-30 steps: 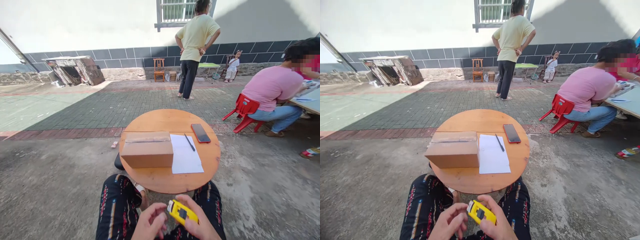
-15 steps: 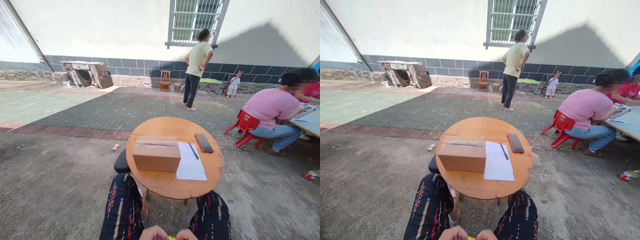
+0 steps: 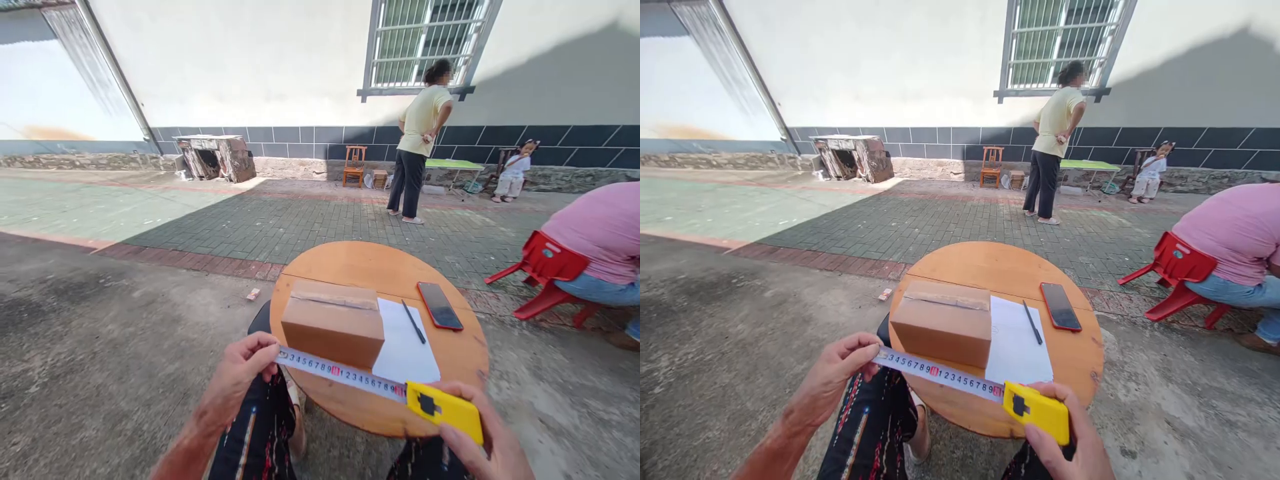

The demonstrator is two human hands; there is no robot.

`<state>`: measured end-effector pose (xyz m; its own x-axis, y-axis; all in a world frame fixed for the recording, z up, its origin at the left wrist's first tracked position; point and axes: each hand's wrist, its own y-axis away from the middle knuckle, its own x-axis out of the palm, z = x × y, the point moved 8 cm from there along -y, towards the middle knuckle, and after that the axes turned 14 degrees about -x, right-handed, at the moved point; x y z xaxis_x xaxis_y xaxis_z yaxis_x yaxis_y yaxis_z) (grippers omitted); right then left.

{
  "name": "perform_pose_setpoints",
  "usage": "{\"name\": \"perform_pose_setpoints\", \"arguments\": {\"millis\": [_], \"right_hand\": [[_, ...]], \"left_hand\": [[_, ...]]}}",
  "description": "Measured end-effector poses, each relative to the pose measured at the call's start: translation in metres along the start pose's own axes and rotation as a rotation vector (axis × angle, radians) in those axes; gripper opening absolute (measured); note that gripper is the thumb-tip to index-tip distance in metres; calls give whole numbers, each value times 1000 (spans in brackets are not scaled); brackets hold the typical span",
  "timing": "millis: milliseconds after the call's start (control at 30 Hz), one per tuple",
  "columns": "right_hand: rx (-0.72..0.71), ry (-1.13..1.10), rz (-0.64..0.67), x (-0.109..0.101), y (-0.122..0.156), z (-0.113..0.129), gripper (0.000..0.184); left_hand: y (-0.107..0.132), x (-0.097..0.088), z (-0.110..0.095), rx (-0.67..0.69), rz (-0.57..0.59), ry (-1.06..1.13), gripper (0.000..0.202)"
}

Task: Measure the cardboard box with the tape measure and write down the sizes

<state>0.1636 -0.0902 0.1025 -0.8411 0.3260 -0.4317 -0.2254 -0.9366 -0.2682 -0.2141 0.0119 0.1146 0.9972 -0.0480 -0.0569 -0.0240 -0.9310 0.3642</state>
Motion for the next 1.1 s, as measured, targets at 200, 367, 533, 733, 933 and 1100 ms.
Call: {"name": "perform_pose_setpoints", "arguments": {"millis": [200, 367, 533, 733, 933, 1100], "right_hand": [[-107, 185, 1, 2, -98, 39, 53], [-124, 195, 32, 19, -141, 51, 54], [-106, 263, 48, 21, -152, 48, 53], [-128, 275, 53, 22, -158, 45, 50], [-94, 269, 61, 21, -160, 37, 47], [-88, 260, 76, 23, -163, 35, 40]], "left_hand": [[-62, -3, -63, 139, -57, -82, 32], [-107, -5, -70, 118, -109, -191, 28], [-125, -6, -58, 78, -133, -307, 24], [-126, -3, -57, 93, -156, -338, 23], [-126, 0, -62, 127, -180, -296, 23], [-126, 1, -63, 101, -191, -287, 30]]}}
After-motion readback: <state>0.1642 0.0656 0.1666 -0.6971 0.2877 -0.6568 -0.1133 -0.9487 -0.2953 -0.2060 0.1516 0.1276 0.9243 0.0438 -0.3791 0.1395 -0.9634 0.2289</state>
